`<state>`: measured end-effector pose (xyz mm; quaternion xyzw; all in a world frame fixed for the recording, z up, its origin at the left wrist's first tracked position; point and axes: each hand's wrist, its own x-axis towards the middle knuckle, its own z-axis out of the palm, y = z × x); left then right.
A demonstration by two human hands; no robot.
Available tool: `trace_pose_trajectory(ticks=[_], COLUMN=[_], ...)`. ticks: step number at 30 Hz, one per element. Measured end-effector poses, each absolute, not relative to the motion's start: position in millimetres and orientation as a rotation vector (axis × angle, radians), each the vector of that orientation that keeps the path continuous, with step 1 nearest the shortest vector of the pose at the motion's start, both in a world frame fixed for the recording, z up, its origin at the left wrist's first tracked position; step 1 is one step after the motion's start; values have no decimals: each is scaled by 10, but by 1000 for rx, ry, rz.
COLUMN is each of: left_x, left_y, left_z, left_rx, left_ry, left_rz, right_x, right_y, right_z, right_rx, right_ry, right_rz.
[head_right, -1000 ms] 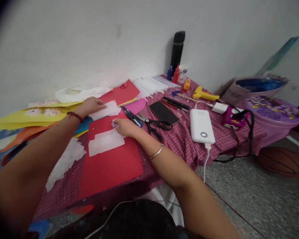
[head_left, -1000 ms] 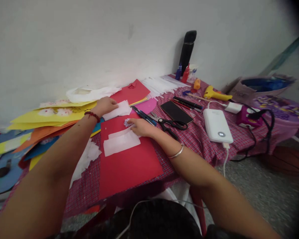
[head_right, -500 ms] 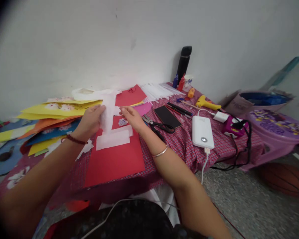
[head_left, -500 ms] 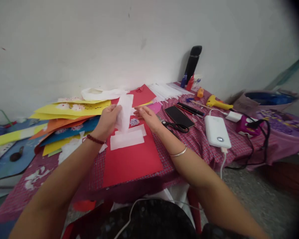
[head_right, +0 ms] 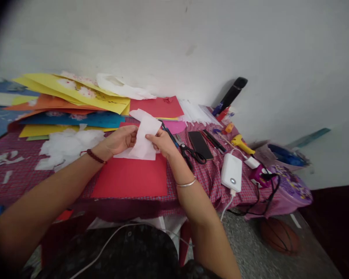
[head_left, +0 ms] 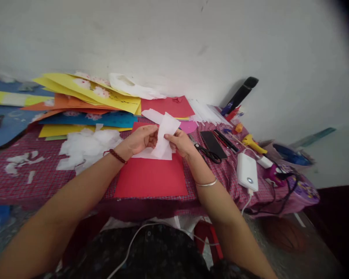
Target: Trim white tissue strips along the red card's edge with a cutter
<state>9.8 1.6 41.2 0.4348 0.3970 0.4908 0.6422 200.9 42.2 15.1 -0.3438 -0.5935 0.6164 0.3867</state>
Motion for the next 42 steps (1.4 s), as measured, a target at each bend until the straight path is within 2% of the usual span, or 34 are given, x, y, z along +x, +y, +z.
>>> trace_pose_trajectory(ticks=[7,15,24,30,37,42], left_x=[153,292,328,80,-17,4], left_y=[3,-3,-88,39,158,138], left_z=[309,240,298,322,240,224], left_rx=[991,967,918,796,745,735], left_ry=[858,850,878,971,1048,1059], left_rz=[1095,1309,1316,1481,1306,1336], right_x=[1988,1936,1893,1970,1965,1944], right_y=[406,417,327,406,415,412], right_z=[99,-3,-16,-21,-78,-104], right_rx=[-830,-859,-804,-841,-896,-914], right_ry=[-1453,-1305,-1289,-1146,-1068,-1030], right_rz=[1639,1521,1636,1698,1842,1850])
